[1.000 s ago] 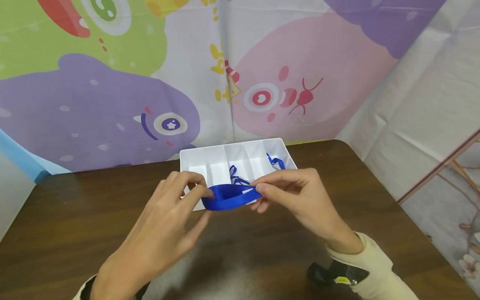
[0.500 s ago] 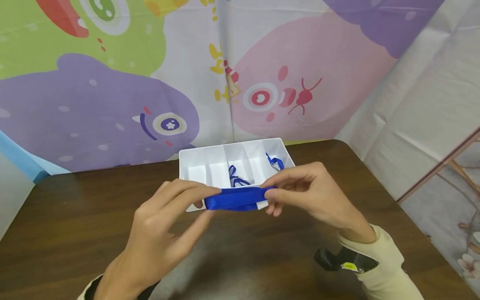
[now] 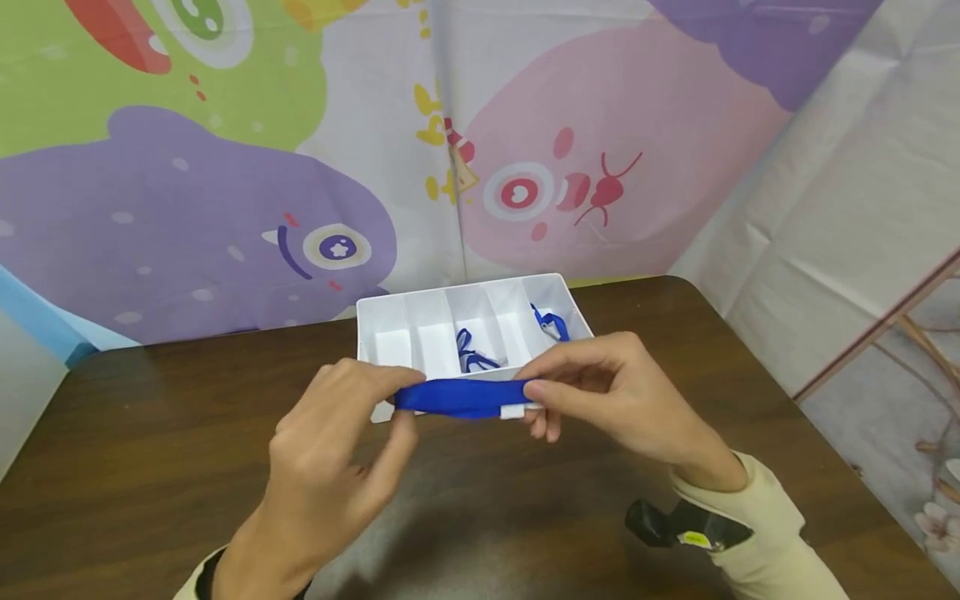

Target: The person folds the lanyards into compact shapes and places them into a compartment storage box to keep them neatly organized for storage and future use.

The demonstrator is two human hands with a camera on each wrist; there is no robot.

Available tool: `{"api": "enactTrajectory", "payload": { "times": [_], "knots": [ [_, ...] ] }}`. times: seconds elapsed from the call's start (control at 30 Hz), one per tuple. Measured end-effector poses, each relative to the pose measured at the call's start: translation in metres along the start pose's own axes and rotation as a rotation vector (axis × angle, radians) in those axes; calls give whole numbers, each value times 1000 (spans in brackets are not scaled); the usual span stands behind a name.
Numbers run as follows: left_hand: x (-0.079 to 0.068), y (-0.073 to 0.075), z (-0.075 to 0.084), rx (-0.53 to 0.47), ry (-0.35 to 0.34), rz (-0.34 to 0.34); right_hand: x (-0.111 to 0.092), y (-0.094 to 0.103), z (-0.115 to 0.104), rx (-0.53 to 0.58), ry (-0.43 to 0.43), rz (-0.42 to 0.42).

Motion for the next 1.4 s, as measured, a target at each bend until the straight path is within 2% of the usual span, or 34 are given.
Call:
{"api": "enactTrajectory", "payload": {
  "times": [0.13, 0.23, 0.33, 0.43, 0.6, 0.73, 0.93, 1.07, 1.23, 1.3, 1.4],
  "knots": [
    [-5, -5, 0, 174, -35, 44, -1, -2, 2, -22, 31, 32],
    [-8, -8, -3, 244, -16, 46, -1, -2, 5, -57, 24, 50],
    [-10, -7, -8, 240, 50, 8, 0, -3, 6, -85, 11, 49],
    [-11, -6, -14, 211, 115, -59, 1, -4, 7, -78, -15, 31],
    [-13, -7, -19, 190, 171, -160, 1, -5, 9, -61, -59, -28],
    [-15, -9, -19, 229, 176, -158, 1, -5, 13, -68, -91, -51],
    [-16, -14, -18, 259, 113, -136, 0, -3, 17, -105, -94, -32],
    [-16, -15, -22, 155, 155, -202, 0, 4, 19, -138, -85, -13],
    [-13, -16, -28, -161, 279, -305, 2, 15, 21, -152, -117, -18],
    [-13, -16, -29, -254, 318, -358, 2, 19, 22, -136, -130, -31],
    [-15, -17, -31, -297, 367, -446, 2, 23, 23, -111, -140, -46]
  ]
}}
Point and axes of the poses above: each hand's wrist, its own x-axis towards the middle knuckle, its own y-axis out of the back of the hand, z = x × y, the point moved 5 cm from there along x, towards the middle knuckle, and after that the axes turned 10 degrees about y, right-handed, at the moved point
